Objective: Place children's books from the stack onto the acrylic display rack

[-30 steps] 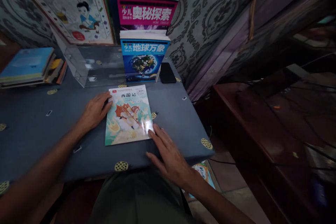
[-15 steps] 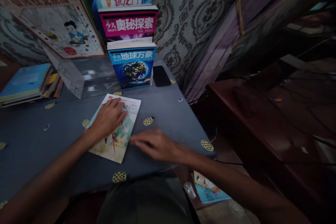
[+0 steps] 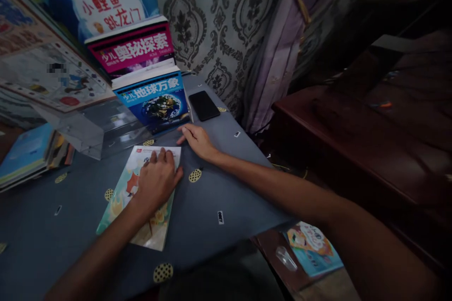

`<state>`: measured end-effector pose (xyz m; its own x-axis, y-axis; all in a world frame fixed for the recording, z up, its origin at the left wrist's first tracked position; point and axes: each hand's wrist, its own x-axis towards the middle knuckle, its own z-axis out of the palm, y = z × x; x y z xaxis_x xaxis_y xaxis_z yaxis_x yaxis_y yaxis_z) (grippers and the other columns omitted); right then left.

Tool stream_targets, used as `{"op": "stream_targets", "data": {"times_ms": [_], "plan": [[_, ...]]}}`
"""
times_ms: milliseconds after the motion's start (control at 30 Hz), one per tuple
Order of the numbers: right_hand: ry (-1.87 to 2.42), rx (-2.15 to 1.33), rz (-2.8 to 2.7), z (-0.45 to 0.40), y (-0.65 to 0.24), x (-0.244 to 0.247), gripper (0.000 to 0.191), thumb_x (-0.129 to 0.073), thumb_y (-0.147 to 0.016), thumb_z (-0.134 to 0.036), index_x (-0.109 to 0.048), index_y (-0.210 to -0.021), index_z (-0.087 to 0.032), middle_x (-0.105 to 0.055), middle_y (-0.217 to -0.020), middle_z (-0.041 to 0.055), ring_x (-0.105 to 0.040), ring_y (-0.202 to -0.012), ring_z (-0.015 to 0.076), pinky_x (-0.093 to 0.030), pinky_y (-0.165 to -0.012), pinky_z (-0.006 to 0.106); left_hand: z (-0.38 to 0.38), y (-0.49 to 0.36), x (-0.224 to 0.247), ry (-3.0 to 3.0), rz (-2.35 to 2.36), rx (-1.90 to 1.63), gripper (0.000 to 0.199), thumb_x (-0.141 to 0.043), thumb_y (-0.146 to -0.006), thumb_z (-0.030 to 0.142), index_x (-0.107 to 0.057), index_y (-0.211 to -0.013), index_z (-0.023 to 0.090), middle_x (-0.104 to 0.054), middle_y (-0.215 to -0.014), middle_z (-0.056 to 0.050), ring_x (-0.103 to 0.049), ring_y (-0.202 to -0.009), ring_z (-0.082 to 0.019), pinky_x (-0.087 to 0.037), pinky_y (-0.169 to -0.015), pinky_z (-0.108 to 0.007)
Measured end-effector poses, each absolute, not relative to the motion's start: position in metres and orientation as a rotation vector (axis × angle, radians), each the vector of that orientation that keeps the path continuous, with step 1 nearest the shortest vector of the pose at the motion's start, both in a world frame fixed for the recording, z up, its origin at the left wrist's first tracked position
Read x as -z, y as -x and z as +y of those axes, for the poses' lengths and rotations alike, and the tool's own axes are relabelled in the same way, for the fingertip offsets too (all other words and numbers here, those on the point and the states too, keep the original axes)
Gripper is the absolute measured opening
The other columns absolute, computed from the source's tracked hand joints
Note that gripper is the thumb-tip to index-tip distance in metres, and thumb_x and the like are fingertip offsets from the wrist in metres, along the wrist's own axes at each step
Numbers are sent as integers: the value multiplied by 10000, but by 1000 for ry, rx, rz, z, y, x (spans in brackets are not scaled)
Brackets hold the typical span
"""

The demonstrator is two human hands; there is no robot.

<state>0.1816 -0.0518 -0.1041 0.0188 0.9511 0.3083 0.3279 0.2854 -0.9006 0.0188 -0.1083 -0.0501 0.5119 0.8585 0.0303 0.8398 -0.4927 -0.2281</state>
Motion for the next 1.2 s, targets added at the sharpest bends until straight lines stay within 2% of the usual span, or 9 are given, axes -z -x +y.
{"op": "stream_targets", "data": {"times_ms": [167,300,467,700,933,1200], "plan": [[1222,-770,-1582,-60,-193,101,287,-408,-1053,-282,-679,-1039,-186,-777,-763,9,-728,-844,179,-497,-864,312,-107,-28,45,2510,-1503,-253,302,-494,-977,381,-620,-1083,128,-716,-1093,-217,-703,-1035,-377,-575,-718,-424],[1227,-787,-1603,-61,-196,98,277,-409,-1059,-271,-667,-1001,-191,-773,-768,1,-727,-837,171,-493,-856,305,-107,-33,39,2489,-1464,-321,322,-451,-983,346,-636,-1091,105,-726,-1068,-220,-729,-933,-355,-559,-651,-398],[1236,-794,-1617,-61,-195,97,287,-411,-1059,-265,-662,-947,-181,-771,-771,10,-723,-825,173,-483,-850,302,-107,-33,33,2516,-1474,-378,332,-373,-1006,294,-645,-1075,117,-743,-953,-185,-745,-865,-334,-546,-651,-385],[1233,-806,-1607,-63,-197,97,302,-390,-1065,-285,-669,-1031,-174,-772,-783,15,-727,-858,171,-482,-866,294,-107,-27,30,2526,-1444,-377,353,-328,-1034,290,-627,-1112,119,-755,-976,-164,-750,-786,-320,-528,-639,-376],[1221,-797,-1615,-64,-197,97,307,-387,-1062,-289,-675,-1050,-181,-773,-784,18,-725,-893,179,-476,-885,309,-109,-28,26,2539,-1443,-406,367,-296,-1039,273,-624,-1091,117,-749,-961,-161,-749,-804,-335,-529,-633,-387],[1255,-764,-1670,-65,-196,96,295,-393,-1063,-280,-656,-975,-181,-756,-774,9,-712,-847,168,-461,-859,298,-116,-37,25,2524,-1456,-471,361,-382,-1019,299,-621,-1162,69,-706,-1107,-218,-723,-992,-352,-575,-750,-412]]}}
